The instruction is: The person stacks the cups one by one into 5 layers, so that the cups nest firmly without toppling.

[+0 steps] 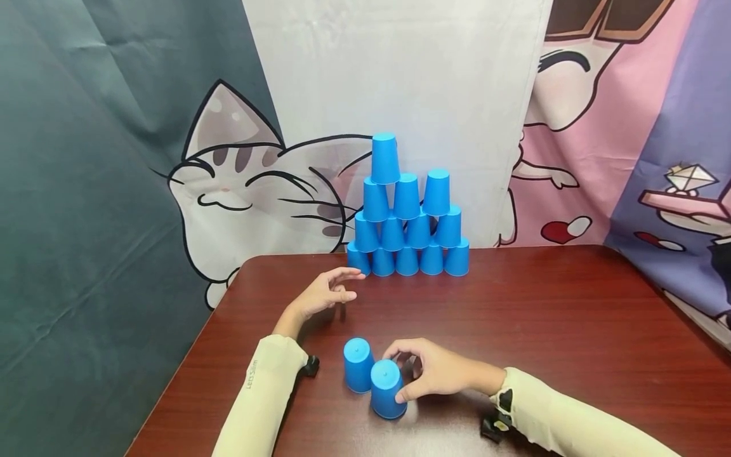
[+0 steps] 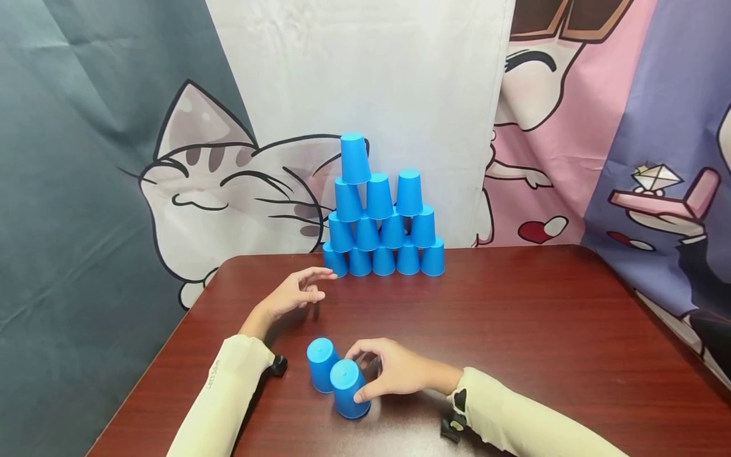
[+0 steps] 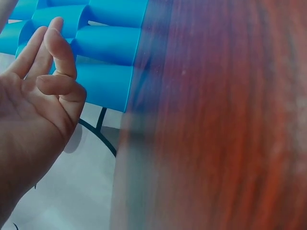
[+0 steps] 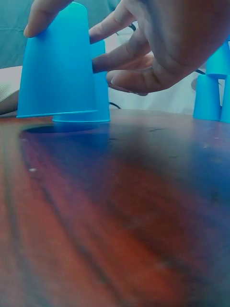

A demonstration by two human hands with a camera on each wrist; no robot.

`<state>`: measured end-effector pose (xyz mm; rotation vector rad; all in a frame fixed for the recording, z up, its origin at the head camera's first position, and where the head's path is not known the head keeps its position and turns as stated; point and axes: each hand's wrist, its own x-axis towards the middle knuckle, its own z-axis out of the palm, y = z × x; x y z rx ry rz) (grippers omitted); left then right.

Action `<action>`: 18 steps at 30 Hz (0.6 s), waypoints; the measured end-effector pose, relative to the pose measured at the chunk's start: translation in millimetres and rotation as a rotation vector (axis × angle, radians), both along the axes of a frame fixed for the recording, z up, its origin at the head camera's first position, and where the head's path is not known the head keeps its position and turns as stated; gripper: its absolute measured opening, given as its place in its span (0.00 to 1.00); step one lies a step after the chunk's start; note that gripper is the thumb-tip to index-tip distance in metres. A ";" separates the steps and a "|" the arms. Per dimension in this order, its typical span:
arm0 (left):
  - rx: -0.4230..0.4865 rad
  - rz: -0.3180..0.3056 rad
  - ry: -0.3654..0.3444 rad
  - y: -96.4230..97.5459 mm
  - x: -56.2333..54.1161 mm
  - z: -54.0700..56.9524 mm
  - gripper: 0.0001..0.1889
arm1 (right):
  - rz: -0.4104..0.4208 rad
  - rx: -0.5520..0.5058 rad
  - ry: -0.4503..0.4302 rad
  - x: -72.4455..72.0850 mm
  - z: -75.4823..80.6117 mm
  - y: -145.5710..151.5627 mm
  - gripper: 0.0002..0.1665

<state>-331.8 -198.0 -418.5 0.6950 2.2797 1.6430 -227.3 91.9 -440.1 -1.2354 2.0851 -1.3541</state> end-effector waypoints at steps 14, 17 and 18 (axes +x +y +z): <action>-0.042 0.015 0.022 -6.5 -16.0 -17.9 0.29 | -0.119 -0.006 -0.004 -12.0 9.7 15.8 0.23; -0.046 0.014 0.028 -6.0 -14.9 -18.7 0.29 | -0.133 -0.011 -0.003 -14.0 10.7 18.5 0.23; -0.042 0.014 0.030 -5.6 -14.8 -19.2 0.28 | -0.140 -0.012 -0.001 -14.7 11.4 19.5 0.23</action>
